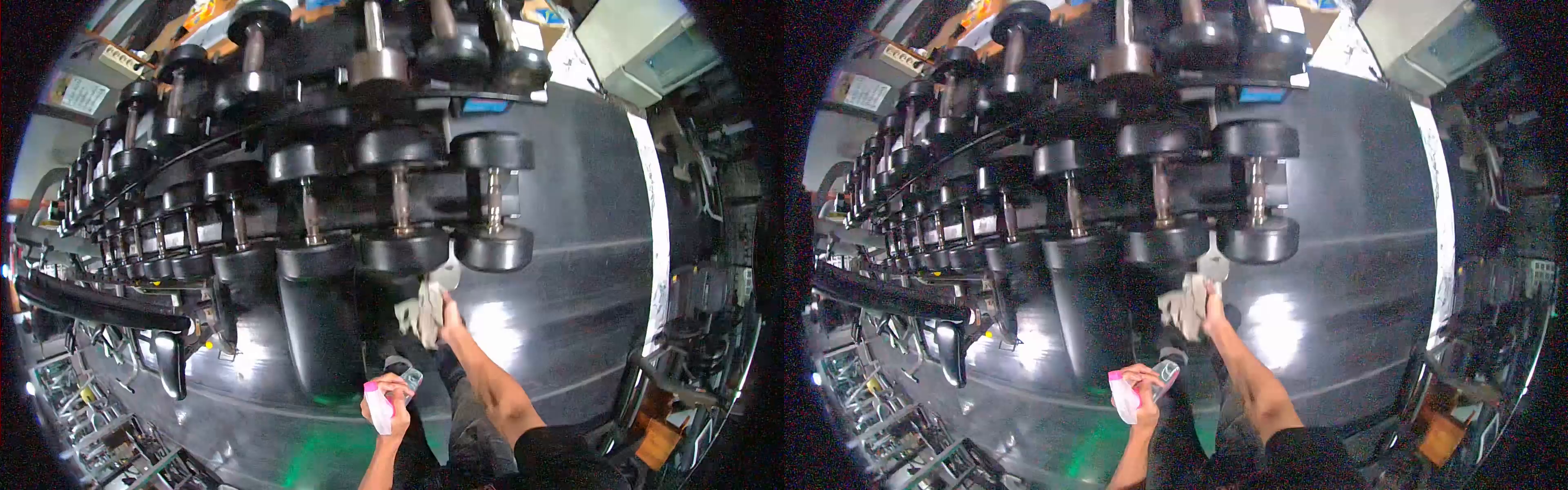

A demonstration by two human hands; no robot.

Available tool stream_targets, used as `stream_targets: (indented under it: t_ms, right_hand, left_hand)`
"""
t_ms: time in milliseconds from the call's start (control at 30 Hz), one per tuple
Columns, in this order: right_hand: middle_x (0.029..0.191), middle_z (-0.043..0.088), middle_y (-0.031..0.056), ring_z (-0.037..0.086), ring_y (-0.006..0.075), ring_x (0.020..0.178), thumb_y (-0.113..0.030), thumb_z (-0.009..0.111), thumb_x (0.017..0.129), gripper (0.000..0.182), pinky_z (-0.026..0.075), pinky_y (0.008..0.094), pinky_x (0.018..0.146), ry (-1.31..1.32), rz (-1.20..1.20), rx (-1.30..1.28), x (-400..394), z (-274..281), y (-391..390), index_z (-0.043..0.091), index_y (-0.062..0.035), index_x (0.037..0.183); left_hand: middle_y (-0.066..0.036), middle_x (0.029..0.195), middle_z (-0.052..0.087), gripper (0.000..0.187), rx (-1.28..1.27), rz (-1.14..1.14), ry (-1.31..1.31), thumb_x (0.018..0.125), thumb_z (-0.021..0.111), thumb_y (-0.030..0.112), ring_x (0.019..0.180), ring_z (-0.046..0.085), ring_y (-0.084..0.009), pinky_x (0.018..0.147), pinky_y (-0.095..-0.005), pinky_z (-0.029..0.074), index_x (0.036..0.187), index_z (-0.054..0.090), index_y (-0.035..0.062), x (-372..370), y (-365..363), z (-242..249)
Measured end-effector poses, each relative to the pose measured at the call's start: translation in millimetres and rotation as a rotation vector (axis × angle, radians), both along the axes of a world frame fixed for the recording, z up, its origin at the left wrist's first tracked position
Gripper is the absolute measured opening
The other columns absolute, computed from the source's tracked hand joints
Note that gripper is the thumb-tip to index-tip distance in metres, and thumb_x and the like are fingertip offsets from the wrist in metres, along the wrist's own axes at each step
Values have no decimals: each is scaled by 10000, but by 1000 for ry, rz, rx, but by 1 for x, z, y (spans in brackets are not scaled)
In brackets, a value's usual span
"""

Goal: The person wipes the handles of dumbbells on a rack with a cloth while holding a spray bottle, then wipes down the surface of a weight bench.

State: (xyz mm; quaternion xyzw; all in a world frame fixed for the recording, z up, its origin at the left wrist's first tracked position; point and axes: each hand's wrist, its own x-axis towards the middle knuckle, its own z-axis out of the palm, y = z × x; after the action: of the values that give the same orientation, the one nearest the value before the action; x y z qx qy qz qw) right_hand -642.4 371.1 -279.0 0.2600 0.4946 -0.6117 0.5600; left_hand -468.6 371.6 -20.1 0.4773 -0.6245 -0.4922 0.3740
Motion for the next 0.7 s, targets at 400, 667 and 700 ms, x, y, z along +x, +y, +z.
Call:
stream_targets:
  t_ms: [400,667,700]
  right_hand:
    - [1151,623,35,552,201,1100,-277,503,970,259,456,410,963,-154,-590,-311,6,-46,-101,578,-117,1160]
    - [1295,529,87,508,234,1196,-220,400,1024,326,405,418,1049,-43,-733,-221,29,113,-61,443,-75,1313]
    - [1307,519,91,503,238,1206,-211,401,1023,334,399,422,1055,45,-672,-281,37,136,-58,429,-77,1328]
  left_hand:
    - [-97,688,636,171,100,-126,42,864,541,-41,732,617,-238,741,-376,507,891,421,77,77,-35,-33]
    - [-102,706,627,206,62,-238,26,812,513,-97,781,617,-235,760,-367,499,898,430,70,82,-72,-22]
    - [-103,704,628,210,36,-246,43,810,512,-99,778,616,-236,758,-367,497,905,431,70,81,-74,-20]
